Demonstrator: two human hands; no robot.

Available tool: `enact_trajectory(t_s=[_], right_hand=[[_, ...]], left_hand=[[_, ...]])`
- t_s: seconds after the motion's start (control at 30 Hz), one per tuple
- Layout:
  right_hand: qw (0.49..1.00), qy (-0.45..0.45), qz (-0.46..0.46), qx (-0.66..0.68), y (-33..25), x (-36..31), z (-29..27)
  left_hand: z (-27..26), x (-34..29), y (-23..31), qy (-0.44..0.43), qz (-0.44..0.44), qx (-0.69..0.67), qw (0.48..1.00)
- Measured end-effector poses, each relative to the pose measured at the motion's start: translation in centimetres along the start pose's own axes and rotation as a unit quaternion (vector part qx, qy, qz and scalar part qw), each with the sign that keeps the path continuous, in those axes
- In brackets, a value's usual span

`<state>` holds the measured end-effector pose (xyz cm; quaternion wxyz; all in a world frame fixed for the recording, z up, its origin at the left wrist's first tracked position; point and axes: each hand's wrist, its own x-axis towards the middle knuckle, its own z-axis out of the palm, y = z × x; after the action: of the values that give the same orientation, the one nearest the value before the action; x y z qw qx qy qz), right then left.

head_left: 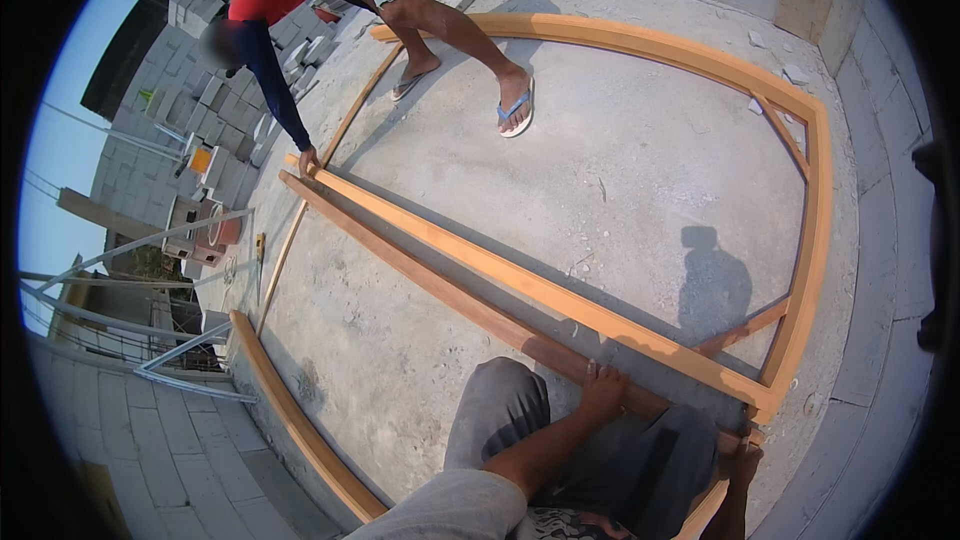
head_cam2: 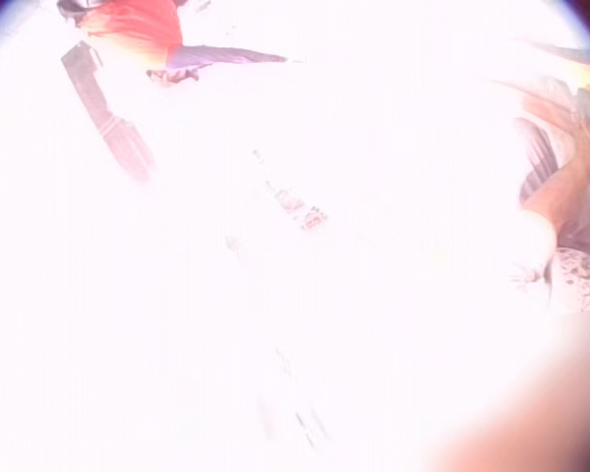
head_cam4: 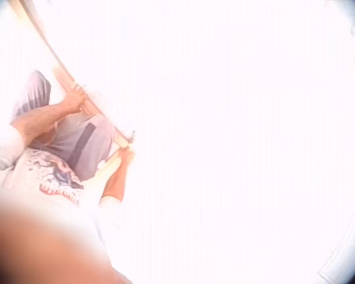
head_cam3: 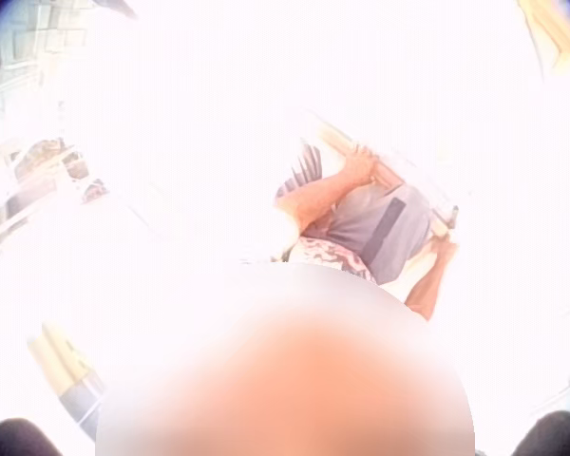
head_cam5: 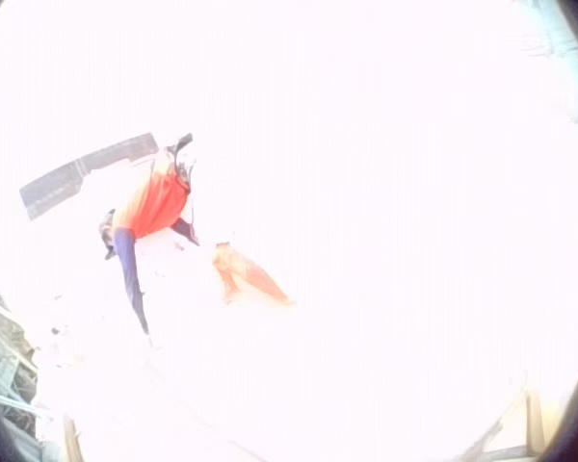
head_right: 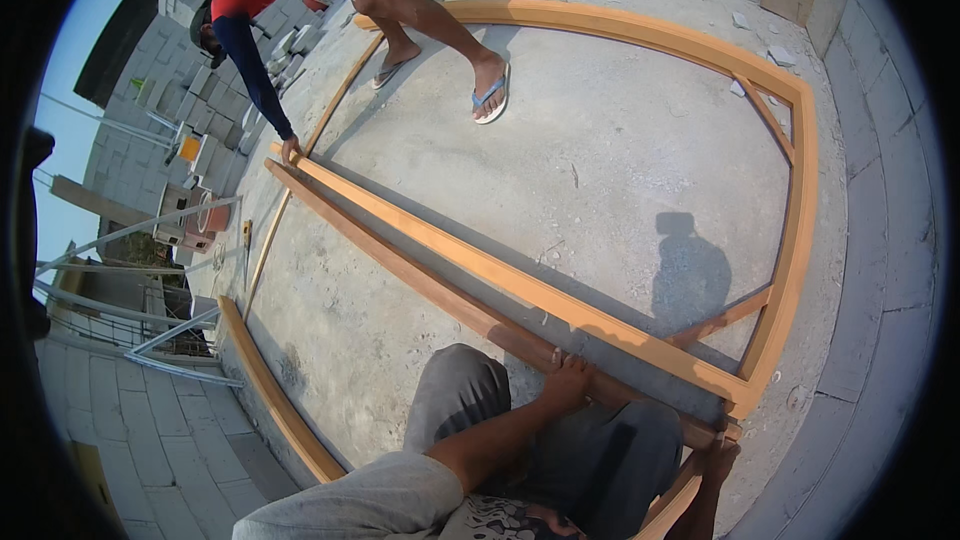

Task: The person assembles a wooden frame on a concrete floor with another worker. They position and align several wooden planks, then use a tape measure to check dimensions. The person also picks up and moves a piece of wood and a metal bar before returning to the frame.

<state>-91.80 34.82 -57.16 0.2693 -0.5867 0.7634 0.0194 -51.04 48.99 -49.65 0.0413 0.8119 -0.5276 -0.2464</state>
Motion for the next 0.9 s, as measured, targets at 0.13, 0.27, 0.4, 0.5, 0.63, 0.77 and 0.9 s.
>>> enact_trajectory(t_s=[0.13, 0.27, 0.4, 0.5, 0.63, 0.77, 0.9], right_hand=[[0.983, -0.139, -0.064, -0.105, -4.7, -0.6, -3.8], [0.947, -0.23, -0.154, -0.161, -20.2, -4.6, -7.1], [0.923, -0.238, -0.297, -0.056, -36.2, -15.5, -12.6], [0.889, -0.269, -0.34, -0.145, -46.4, -24.0, -16.4], [0.831, -0.318, -0.392, -0.232, -54.9, -33.9, -19.6], [0.786, -0.348, -0.441, -0.257, -60.2, -39.9, -21.4], [0.78, -0.341, -0.453, -0.264, -61.1, -39.3, -22.0]], left_hand=[[-4.6, -3.0, 1.3, -0.062, -0.096, -0.137, 0.984], [-12.1, -7.8, 1.7, -0.068, -0.157, -0.26, 0.95], [-20.6, -14.9, -2.2, -0.067, -0.208, -0.308, 0.926], [-26.6, -21.9, -7.2, -0.056, -0.303, -0.353, 0.884], [-33.1, -32.9, -14.7, -0.001, -0.43, -0.362, 0.827], [-38.6, -44.8, -19.9, 0.114, -0.563, -0.374, 0.728], [-42.9, -53.2, -20.2, 0.239, -0.64, -0.407, 0.606]])
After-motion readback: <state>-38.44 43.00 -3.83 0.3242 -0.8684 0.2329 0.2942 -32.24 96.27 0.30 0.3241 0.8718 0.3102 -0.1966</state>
